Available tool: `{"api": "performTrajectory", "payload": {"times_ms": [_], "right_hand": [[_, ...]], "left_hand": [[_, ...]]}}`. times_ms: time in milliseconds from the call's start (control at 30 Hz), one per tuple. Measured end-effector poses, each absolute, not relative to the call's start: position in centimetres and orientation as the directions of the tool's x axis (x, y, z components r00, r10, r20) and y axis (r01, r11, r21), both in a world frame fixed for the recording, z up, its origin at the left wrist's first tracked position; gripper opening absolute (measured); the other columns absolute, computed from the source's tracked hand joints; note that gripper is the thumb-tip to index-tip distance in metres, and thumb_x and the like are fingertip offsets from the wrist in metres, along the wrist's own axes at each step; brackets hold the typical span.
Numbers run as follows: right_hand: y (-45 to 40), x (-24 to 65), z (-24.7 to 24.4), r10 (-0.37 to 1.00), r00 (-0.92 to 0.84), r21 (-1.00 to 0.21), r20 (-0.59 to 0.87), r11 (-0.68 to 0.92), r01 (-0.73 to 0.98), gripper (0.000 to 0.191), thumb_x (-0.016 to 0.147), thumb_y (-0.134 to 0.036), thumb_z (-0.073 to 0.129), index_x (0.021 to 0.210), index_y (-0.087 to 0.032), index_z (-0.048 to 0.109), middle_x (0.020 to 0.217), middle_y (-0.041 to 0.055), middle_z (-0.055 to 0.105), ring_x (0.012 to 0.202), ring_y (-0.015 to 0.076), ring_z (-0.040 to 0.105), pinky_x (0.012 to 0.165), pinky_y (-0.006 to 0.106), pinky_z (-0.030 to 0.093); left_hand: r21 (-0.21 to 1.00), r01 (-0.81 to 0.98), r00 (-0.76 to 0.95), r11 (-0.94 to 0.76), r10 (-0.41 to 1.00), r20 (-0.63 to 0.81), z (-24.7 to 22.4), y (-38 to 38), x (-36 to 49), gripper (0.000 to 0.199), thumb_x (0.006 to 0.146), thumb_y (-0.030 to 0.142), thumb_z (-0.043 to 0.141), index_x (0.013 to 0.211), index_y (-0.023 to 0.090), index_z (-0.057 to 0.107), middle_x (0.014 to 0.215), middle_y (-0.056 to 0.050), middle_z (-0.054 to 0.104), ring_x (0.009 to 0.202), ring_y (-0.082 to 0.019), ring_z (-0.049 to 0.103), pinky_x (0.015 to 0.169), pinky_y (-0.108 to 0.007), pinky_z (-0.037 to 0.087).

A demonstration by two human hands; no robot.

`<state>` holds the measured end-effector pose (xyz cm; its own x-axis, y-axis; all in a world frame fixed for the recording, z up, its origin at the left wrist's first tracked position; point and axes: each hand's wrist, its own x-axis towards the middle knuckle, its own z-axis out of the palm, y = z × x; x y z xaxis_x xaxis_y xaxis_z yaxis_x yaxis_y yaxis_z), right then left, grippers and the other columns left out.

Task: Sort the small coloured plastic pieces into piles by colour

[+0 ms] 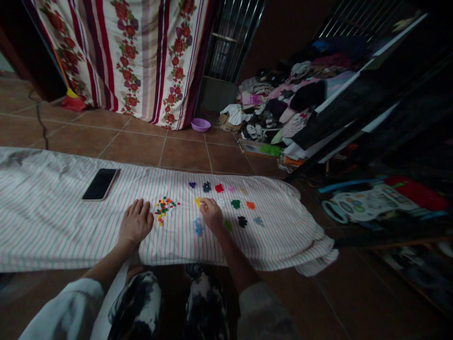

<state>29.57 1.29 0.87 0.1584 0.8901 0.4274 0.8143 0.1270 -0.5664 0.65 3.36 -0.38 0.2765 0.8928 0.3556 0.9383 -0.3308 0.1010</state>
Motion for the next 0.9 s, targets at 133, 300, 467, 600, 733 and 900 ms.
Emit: {"api": "performTrajectory", "payload": {"times_ms": [133, 300, 467, 600, 733, 900], "right_hand": [[1.1, 34.0, 0.8, 0.855, 0.262, -0.533, 0.449, 0.021, 0.846, 0.028, 0.080, -0.016, 0.044, 0.090, -0.019, 0.069, 0.088, 0.0062, 0.065, 0.080, 0.0174, 0.060, 0.080, 0.027, 0.047], [1.3, 37.2, 0.5, 0.850, 0.318, -0.459, 0.419, -0.104, 0.882, 0.029, 0.077, -0.014, 0.045, 0.089, -0.016, 0.071, 0.085, 0.0069, 0.066, 0.082, 0.0183, 0.058, 0.080, 0.027, 0.045], [1.4, 37.7, 0.3, 0.876, 0.311, -0.390, 0.368, -0.158, 0.907, 0.031, 0.078, -0.011, 0.045, 0.092, -0.017, 0.072, 0.086, 0.0073, 0.065, 0.082, 0.0186, 0.058, 0.080, 0.027, 0.043], [1.4, 38.0, -0.1, 0.891, 0.300, -0.379, 0.339, -0.163, 0.911, 0.033, 0.076, -0.008, 0.045, 0.094, -0.016, 0.072, 0.089, 0.0080, 0.066, 0.084, 0.0185, 0.059, 0.082, 0.027, 0.044], [1.5, 38.4, -0.5, 0.889, 0.291, -0.410, 0.354, -0.133, 0.902, 0.035, 0.076, -0.008, 0.045, 0.097, -0.015, 0.071, 0.091, 0.0091, 0.068, 0.087, 0.0194, 0.060, 0.084, 0.029, 0.045], [1.4, 38.4, -0.8, 0.878, 0.294, -0.424, 0.377, -0.119, 0.898, 0.036, 0.076, -0.008, 0.043, 0.098, -0.013, 0.071, 0.094, 0.0111, 0.069, 0.089, 0.0197, 0.061, 0.086, 0.030, 0.046]], "left_hand": [[0.074, 0.937, 0.292, -0.340, 0.885, 0.363, -0.6, 3.5, 0.6, 0.048, 0.091, 0.032, 0.035, 0.125, 0.007, 0.057, 0.135, -0.022, 0.055, 0.131, -0.034, 0.045, 0.106, -0.048, 0.036], [0.049, 0.941, 0.295, -0.335, 0.881, 0.369, -0.7, 3.5, 0.5, 0.048, 0.090, 0.032, 0.037, 0.125, 0.008, 0.058, 0.134, -0.022, 0.056, 0.130, -0.034, 0.047, 0.105, -0.047, 0.037], [0.043, 0.938, 0.303, -0.344, 0.874, 0.379, -0.7, 3.5, 0.5, 0.047, 0.090, 0.032, 0.036, 0.124, 0.008, 0.059, 0.133, -0.022, 0.056, 0.129, -0.034, 0.047, 0.104, -0.046, 0.038], [0.056, 0.938, 0.297, -0.342, 0.876, 0.379, -0.8, 3.6, 0.5, 0.048, 0.090, 0.031, 0.036, 0.124, 0.007, 0.059, 0.133, -0.023, 0.055, 0.130, -0.035, 0.047, 0.105, -0.047, 0.038], [0.059, 0.938, 0.294, -0.340, 0.878, 0.378, -0.9, 3.6, 0.5, 0.048, 0.090, 0.032, 0.037, 0.124, 0.008, 0.059, 0.134, -0.022, 0.055, 0.130, -0.034, 0.046, 0.105, -0.047, 0.037], [0.056, 0.938, 0.296, -0.343, 0.873, 0.386, -0.9, 3.5, 0.4, 0.048, 0.090, 0.032, 0.036, 0.124, 0.007, 0.059, 0.133, -0.022, 0.056, 0.130, -0.034, 0.047, 0.105, -0.047, 0.037]]}}
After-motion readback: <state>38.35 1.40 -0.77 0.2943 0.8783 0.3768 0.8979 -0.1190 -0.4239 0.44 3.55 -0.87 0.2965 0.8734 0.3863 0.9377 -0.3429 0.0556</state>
